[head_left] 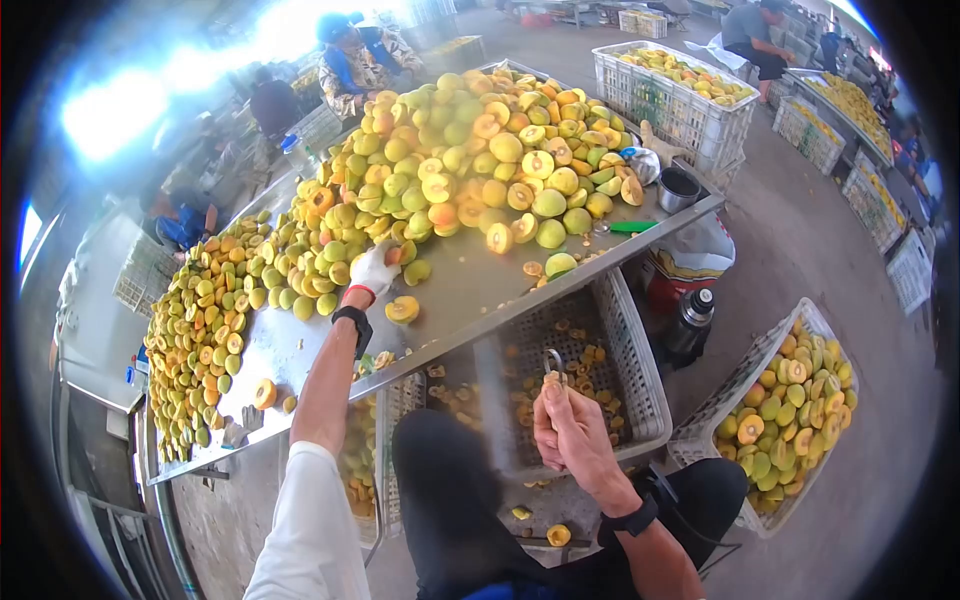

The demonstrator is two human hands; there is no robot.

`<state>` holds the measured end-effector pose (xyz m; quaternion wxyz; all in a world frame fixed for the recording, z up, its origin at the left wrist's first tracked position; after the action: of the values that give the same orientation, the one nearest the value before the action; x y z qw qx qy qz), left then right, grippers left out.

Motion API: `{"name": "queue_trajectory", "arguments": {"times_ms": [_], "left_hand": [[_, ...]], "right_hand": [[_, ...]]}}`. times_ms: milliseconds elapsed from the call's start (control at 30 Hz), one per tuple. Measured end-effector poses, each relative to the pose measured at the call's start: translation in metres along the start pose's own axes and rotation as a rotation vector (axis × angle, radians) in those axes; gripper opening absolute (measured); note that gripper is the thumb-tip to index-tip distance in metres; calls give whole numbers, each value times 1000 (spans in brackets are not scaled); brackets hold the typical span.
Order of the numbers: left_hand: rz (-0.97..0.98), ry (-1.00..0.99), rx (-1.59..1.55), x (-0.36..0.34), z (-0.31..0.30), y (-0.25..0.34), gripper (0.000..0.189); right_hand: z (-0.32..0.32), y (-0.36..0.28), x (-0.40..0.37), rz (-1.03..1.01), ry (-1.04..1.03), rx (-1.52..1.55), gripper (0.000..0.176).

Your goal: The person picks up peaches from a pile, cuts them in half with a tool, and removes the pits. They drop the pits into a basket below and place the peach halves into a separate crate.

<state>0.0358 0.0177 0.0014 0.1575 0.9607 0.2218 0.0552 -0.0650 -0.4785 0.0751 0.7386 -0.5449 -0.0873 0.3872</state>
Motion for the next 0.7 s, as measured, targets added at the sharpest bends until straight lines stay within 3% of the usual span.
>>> {"name": "queue_trajectory", "arguments": {"times_ms": [67,100,133,267,367,467,533,700], "left_hand": [[-13,28,-315,-16,3,-12,58],[-1,95,-526,-2,-26,21,56],[-34,85,-723,-37,-54,53,54],[-67,-80,-1550,-112,-63,104,45],[-8,-256,-1682,-170,-84,169,42],[18,-387,-1648,-208,-87,217,51],[-32,-376,-1598,-232,-84,249,50],[95,-466,-1727,-263,-63,306,47]], "right_hand": [[10,1,-5,7,-5,16,42],[-3,-9,16,-77,-38,-26,42],[1,-7,16,-81,-53,-31,41],[12,0,4,-264,43,-327,38],[17,-20,-8,-491,153,-578,34],[19,-30,-17,-645,239,-725,32],[17,-38,-23,-647,241,-769,29],[4,-48,-30,-680,358,-901,30]]}}
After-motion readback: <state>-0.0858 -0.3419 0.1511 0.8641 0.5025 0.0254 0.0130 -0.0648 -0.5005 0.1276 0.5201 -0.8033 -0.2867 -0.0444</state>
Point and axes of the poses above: each hand's wrist, its own x-axis towards the middle knuckle, its own z-axis out of the palm, y = z × x, the point moved 4 cm from there along x, towards the middle knuckle, and after that the axes turned 7 degrees about -x, right-handed, at the moved point
